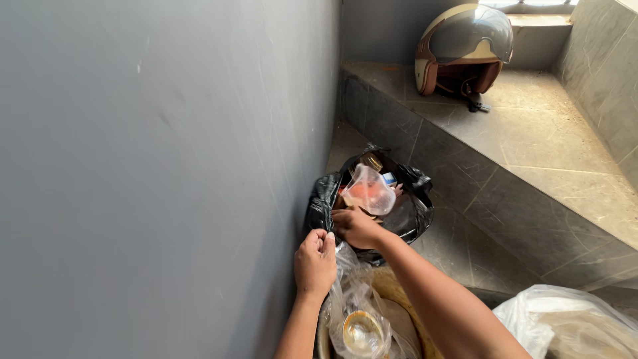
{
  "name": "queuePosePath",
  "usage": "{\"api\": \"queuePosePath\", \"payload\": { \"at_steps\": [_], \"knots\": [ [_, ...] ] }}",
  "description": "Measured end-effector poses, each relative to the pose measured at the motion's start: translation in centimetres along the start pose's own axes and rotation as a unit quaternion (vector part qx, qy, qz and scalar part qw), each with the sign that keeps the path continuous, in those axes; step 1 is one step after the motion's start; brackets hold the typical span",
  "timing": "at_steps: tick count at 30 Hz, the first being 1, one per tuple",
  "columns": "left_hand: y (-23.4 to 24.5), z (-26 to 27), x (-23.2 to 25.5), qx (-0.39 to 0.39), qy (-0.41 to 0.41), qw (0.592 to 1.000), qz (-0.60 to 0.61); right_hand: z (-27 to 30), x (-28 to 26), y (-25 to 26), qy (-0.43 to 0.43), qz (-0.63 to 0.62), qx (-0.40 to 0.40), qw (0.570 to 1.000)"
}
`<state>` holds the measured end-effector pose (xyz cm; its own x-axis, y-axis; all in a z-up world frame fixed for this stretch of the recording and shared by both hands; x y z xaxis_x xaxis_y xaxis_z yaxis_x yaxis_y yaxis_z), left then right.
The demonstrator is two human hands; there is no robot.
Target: The person sorts through trash in a bucket and a black bag by picking up items, placing them into a white plastic bag, and moving other scraps back and forth between the containers.
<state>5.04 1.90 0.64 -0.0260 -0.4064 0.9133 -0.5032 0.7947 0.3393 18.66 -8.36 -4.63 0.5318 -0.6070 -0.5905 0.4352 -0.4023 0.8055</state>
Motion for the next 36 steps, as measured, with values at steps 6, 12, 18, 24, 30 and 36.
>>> {"api": "queuePosePath", "payload": {
  "at_steps": [6, 12, 18, 24, 30, 36],
  "knots": [
    [-1.6, 1.4, -0.5, 0.016, 0.018, 1.000, -0.014, 7.1, 2.2, 1.9, 0.048, -0.346, 0.054, 0.936],
    [-2.4, 2.7, -0.1, 0.028, 0.043, 0.999, -0.012, 15.0, 10.3, -3.5, -0.104, -0.423, 0.161, 0.886],
    [-2.6, 7.4, 1.8, 0.010, 0.075, 0.997, -0.018, 24.1, 7.3, -9.8, -0.170, -0.222, 0.120, 0.953],
    [-3.7, 11.5, 2.9, -0.108, 0.050, 0.984, 0.129, 27.5, 3.1, -8.0, -0.096, -0.002, 0.005, 0.995],
    [-3.9, 15.8, 3.8, -0.183, 0.021, 0.973, 0.142, 28.8, 3.8, -9.3, -0.210, 0.149, -0.167, 0.952],
    [-2.9, 18.4, 5.2, -0.195, 0.019, 0.974, 0.116, 29.3, 7.2, -12.6, -0.256, 0.194, -0.203, 0.925]
  ]
}}
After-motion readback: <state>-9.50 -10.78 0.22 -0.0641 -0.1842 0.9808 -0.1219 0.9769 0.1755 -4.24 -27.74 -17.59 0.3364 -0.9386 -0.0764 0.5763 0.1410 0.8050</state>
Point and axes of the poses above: each hand's wrist, its own z-axis away from the middle knuckle, its own y-axis out of the back of the hand, x = y × z, the point moved 5 cm from there along -z, towards the middle knuckle, and after that the axes turned 4 degrees about -y, right-handed, at the moved point
